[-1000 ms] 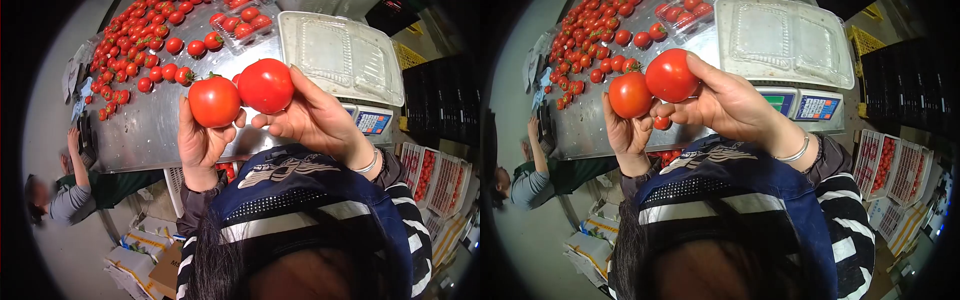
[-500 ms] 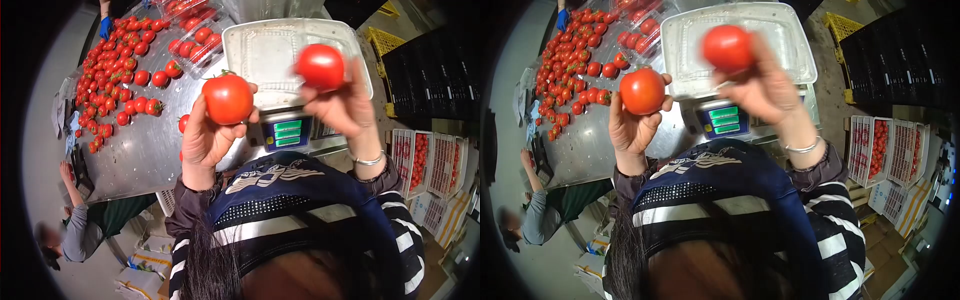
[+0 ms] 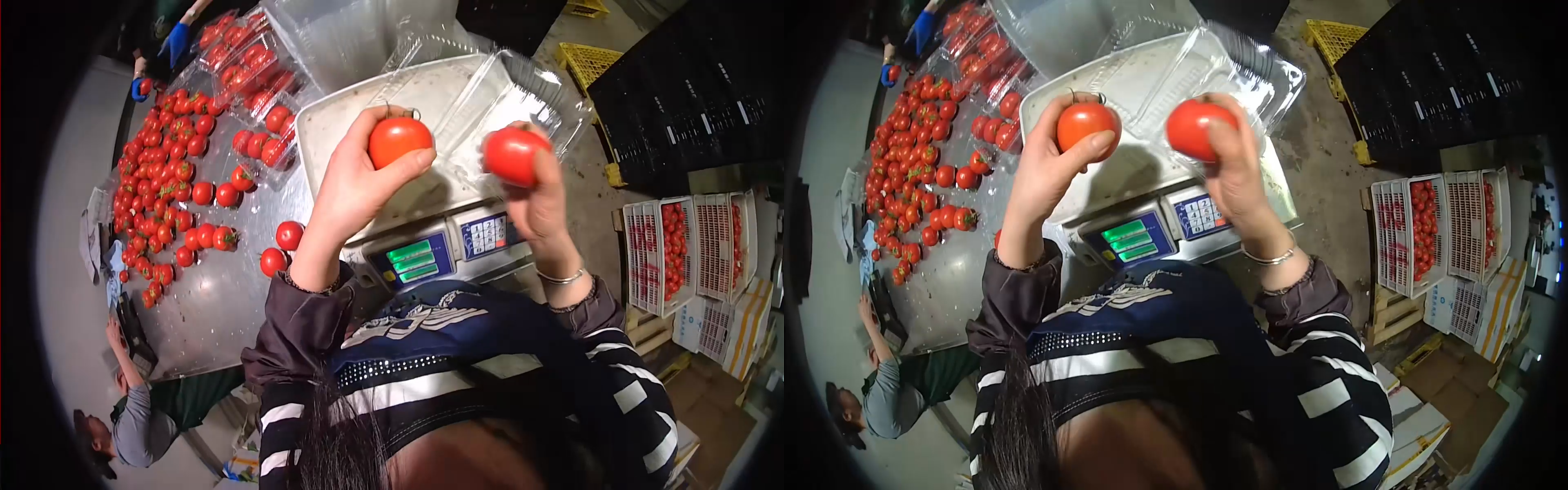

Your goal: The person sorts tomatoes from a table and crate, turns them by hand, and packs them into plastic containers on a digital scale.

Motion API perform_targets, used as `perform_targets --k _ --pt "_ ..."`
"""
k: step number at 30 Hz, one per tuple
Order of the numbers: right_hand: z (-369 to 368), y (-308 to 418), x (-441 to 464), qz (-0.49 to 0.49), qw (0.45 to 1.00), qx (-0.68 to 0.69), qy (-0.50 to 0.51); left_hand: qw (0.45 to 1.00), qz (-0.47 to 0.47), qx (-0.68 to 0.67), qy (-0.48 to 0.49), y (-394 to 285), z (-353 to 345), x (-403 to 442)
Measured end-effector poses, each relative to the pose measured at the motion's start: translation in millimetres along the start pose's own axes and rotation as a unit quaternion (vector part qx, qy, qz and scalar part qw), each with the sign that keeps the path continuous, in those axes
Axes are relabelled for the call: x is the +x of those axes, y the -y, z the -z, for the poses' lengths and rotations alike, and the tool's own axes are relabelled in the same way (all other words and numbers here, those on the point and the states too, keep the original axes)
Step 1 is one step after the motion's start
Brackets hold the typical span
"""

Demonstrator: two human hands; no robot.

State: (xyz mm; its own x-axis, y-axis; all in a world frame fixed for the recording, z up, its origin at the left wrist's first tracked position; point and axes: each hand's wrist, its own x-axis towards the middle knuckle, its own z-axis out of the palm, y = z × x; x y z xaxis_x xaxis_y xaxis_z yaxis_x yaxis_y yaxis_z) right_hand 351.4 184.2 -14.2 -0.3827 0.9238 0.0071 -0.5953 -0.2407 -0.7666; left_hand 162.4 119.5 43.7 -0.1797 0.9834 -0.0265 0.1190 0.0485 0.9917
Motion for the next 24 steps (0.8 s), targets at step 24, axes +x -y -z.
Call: perform_targets --k 24 --pt "0.3 -25.5 18.2 -0.074 0.995 -0.043 0.054 0.894 0.021 0.438 0.086 39.7 15.0 15.0"
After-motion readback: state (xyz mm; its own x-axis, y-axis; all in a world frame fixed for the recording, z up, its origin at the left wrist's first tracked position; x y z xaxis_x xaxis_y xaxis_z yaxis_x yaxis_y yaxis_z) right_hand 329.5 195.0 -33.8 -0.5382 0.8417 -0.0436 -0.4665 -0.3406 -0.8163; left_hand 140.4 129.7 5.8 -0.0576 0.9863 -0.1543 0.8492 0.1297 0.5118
